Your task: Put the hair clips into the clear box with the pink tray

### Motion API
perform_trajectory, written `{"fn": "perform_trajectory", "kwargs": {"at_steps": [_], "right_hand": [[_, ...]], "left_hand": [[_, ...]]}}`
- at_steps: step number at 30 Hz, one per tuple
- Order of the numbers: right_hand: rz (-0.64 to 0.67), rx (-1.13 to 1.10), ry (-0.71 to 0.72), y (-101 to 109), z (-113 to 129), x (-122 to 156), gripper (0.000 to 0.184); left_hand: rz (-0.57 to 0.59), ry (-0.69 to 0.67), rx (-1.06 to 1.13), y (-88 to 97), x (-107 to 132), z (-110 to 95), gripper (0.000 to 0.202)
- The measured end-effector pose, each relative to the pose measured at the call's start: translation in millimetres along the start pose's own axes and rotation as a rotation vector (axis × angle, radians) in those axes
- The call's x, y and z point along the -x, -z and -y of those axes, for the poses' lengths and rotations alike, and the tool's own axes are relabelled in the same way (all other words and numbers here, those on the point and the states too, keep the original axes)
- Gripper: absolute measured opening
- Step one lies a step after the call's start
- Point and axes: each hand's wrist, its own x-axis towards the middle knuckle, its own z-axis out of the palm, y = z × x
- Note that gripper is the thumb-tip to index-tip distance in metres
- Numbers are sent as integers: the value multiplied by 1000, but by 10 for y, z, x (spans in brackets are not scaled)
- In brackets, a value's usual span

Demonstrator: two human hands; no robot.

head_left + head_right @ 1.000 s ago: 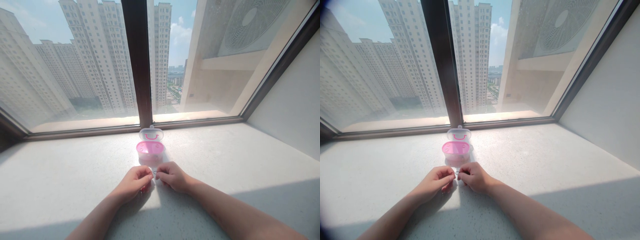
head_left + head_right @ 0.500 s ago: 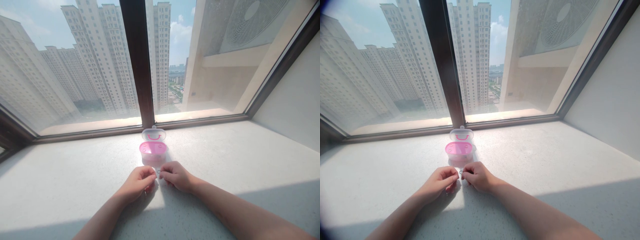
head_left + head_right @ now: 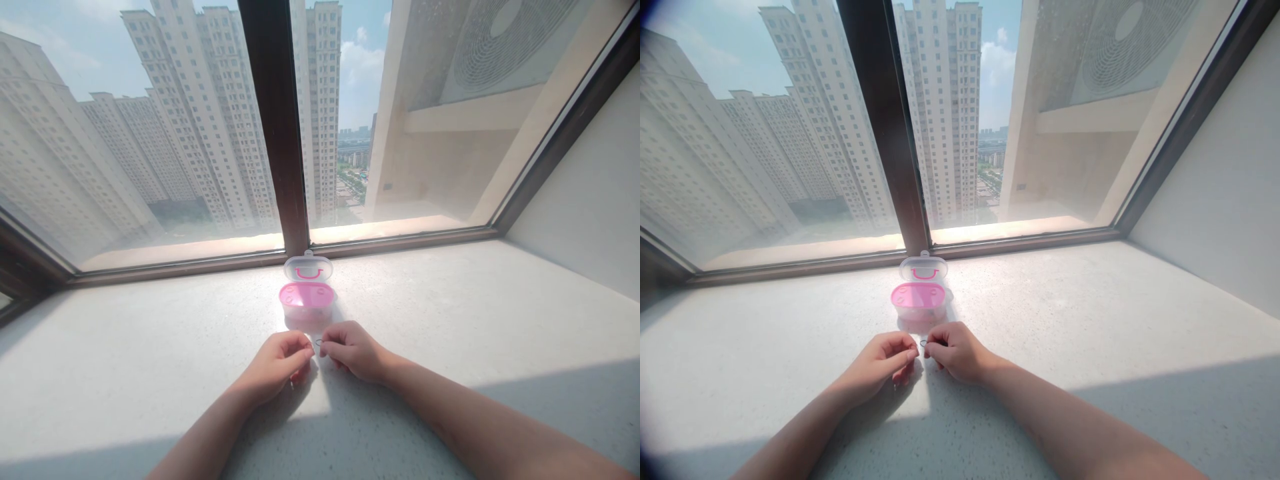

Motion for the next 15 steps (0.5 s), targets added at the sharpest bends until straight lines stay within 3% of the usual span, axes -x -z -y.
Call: {"fn": "perform_trajectory", "kwargs": {"at_steps": [15], "right_hand": [[-3, -14, 1, 10, 3, -8, 15]], "left_hand": [[1, -6, -9, -9, -4, -17, 19]]}}
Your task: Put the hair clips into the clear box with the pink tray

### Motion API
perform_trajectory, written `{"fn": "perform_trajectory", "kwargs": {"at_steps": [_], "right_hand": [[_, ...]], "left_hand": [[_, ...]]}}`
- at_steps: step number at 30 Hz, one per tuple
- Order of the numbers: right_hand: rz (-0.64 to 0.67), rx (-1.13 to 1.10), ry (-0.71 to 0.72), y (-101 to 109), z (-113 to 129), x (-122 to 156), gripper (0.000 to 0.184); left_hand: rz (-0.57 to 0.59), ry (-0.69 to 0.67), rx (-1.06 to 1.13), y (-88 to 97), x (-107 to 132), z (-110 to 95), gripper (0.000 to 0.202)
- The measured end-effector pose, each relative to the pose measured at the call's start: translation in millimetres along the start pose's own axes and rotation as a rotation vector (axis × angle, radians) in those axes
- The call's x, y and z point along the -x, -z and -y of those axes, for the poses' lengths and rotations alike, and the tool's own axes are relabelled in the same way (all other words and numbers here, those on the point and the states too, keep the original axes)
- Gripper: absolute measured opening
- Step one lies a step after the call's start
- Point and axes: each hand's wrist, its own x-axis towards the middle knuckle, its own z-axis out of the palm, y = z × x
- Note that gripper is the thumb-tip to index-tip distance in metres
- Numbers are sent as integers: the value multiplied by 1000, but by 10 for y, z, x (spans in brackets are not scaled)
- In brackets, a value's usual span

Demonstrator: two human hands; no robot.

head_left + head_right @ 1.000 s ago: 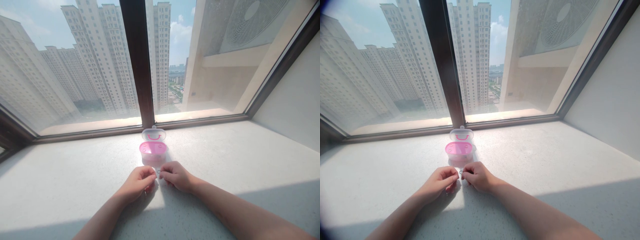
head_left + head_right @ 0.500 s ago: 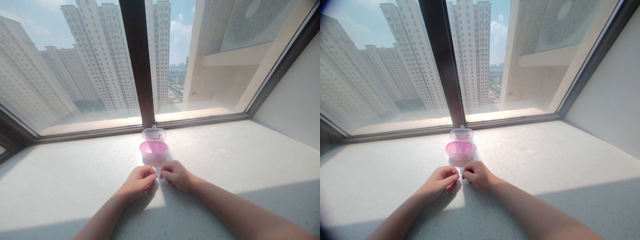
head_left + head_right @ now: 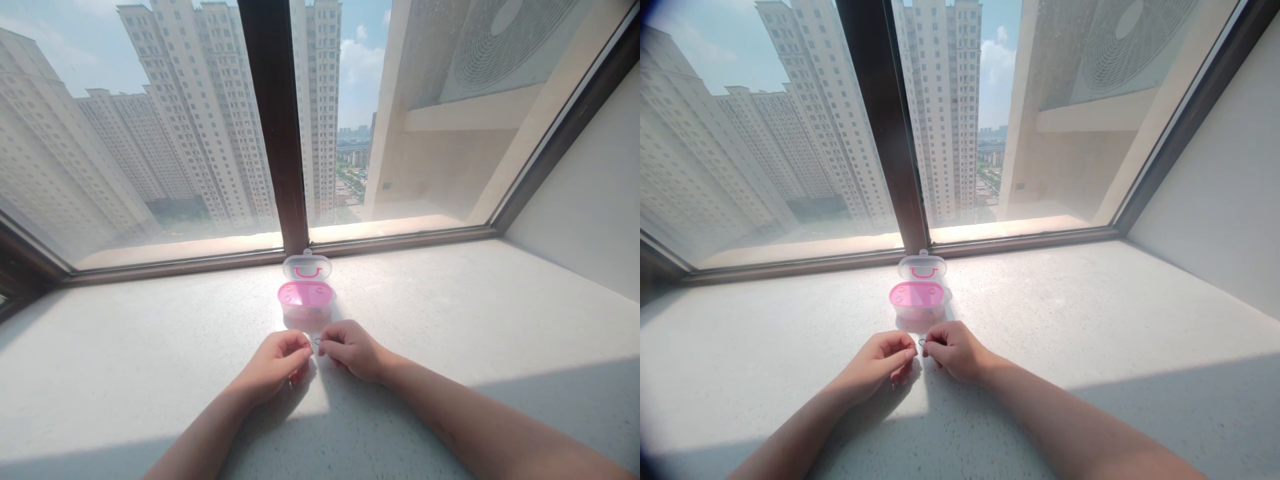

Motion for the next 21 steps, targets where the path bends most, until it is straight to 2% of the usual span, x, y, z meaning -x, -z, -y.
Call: {"fn": "perform_trajectory", "kwargs": {"at_steps": [21], "right_hand": [[39, 8, 3, 2, 27, 22, 14]], "left_hand": [[3, 3, -15, -2, -1, 15, 19]]}}
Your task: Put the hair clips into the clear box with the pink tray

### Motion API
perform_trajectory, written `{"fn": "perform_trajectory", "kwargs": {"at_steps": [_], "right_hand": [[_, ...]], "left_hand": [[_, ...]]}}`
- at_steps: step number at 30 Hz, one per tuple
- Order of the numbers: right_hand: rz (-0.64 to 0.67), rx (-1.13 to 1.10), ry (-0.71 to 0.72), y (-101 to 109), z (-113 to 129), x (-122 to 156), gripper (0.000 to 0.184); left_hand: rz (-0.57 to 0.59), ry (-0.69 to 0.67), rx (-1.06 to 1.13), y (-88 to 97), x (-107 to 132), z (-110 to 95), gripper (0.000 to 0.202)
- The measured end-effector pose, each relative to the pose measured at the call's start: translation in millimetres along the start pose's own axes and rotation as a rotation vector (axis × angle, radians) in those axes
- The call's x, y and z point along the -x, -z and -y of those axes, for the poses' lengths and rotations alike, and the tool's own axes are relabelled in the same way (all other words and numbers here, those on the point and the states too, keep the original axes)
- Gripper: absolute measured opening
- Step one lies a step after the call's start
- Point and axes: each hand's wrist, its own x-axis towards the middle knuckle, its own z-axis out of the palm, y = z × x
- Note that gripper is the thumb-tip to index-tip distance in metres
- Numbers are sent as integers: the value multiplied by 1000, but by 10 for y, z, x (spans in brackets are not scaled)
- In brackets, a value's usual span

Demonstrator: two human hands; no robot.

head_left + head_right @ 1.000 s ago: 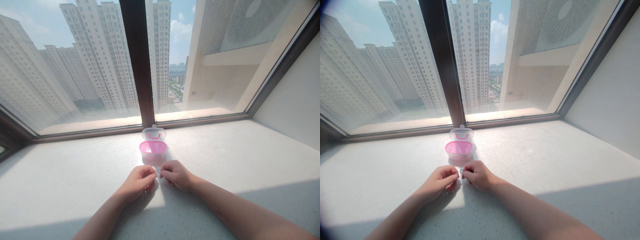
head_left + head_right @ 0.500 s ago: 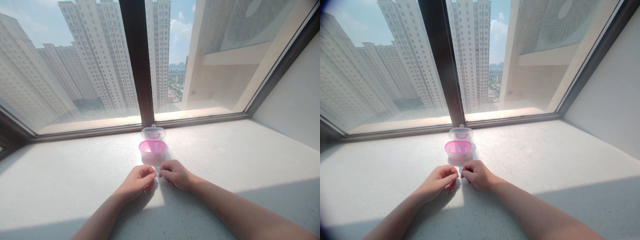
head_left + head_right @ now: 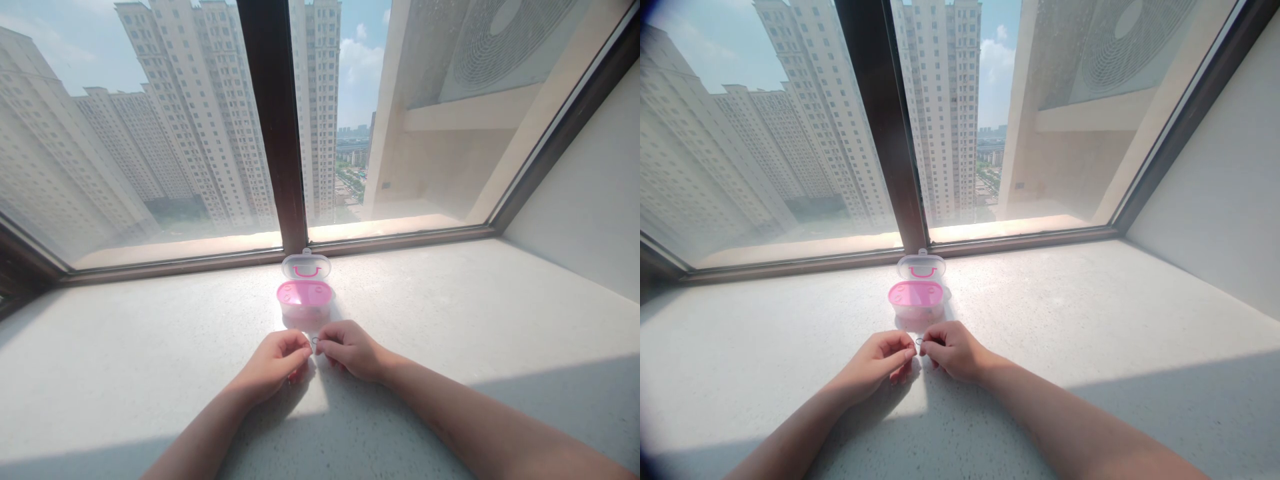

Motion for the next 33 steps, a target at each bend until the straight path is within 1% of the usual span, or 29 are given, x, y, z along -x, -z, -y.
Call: {"fn": "perform_trajectory", "kwargs": {"at_steps": [12, 22, 26, 33], "right_hand": [[7, -7, -7, 2, -23, -7, 14], [16, 18, 13, 8, 5, 4, 18], [29, 44, 33, 5, -11, 0, 17], [28, 83, 46, 6, -14, -3, 18]], "left_hand": [[-11, 14, -52, 7, -8, -5, 21], [-6, 49, -78, -8, 15, -36, 25], [-1, 33, -93, -12, 7, -31, 24], [-28, 18, -153, -29, -3, -9, 24]]}}
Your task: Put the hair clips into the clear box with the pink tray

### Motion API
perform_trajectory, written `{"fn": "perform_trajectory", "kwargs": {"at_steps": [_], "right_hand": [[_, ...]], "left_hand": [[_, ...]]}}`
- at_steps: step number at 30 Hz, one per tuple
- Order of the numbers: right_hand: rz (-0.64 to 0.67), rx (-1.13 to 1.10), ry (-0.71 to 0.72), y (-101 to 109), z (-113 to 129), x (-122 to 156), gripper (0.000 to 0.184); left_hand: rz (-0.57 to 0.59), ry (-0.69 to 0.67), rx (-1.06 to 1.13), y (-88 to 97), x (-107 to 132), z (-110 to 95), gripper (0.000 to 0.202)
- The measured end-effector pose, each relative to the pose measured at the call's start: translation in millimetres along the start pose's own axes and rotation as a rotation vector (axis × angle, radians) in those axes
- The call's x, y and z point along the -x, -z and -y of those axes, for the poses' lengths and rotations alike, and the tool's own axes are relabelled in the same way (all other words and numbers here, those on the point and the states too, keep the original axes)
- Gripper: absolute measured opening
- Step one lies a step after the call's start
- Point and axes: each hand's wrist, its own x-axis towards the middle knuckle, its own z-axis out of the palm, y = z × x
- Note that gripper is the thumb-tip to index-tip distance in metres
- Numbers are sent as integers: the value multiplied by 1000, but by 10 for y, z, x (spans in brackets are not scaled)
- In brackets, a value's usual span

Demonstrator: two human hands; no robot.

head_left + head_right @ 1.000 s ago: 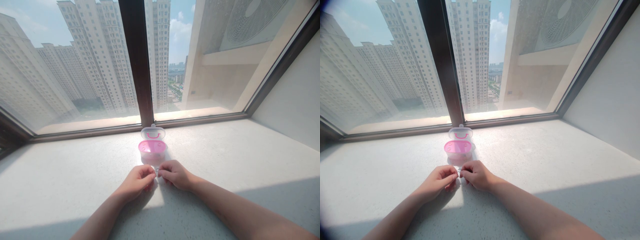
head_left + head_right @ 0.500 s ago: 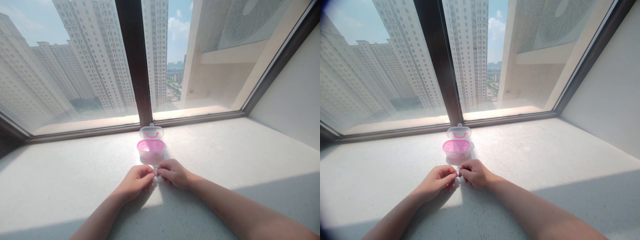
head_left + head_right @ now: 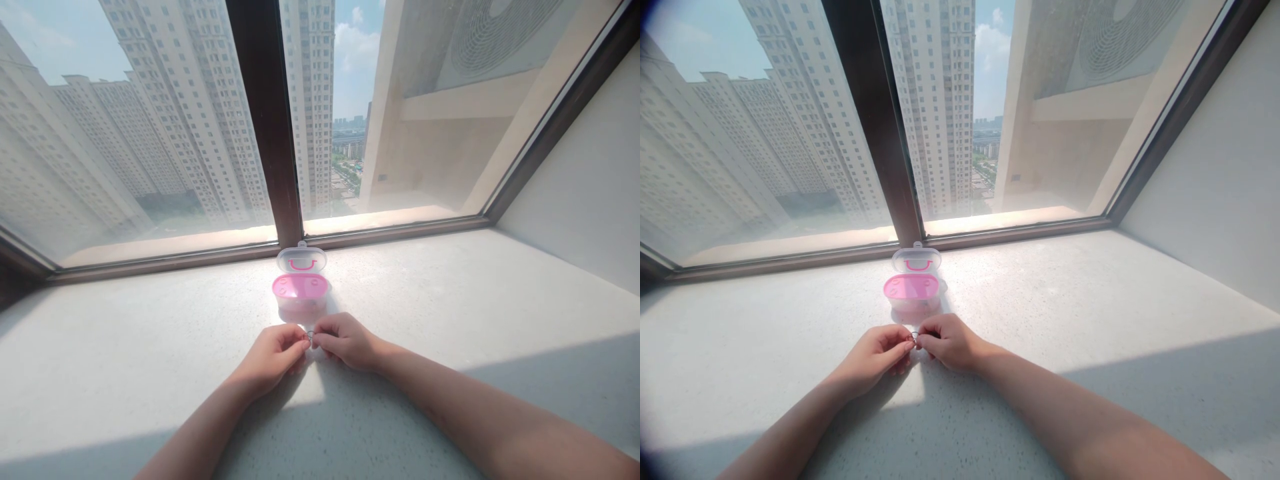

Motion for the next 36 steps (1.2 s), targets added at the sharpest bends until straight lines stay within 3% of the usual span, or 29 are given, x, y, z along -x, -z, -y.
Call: {"fn": "perform_trajectory", "kwargs": {"at_steps": [18, 36], "right_hand": [[56, 412, 186, -20, 28, 27, 25], [91, 508, 230, -7, 25, 44, 25]], "left_hand": [[21, -8, -17, 12, 18, -20, 21], [99, 6, 124, 35, 41, -43, 22]]}}
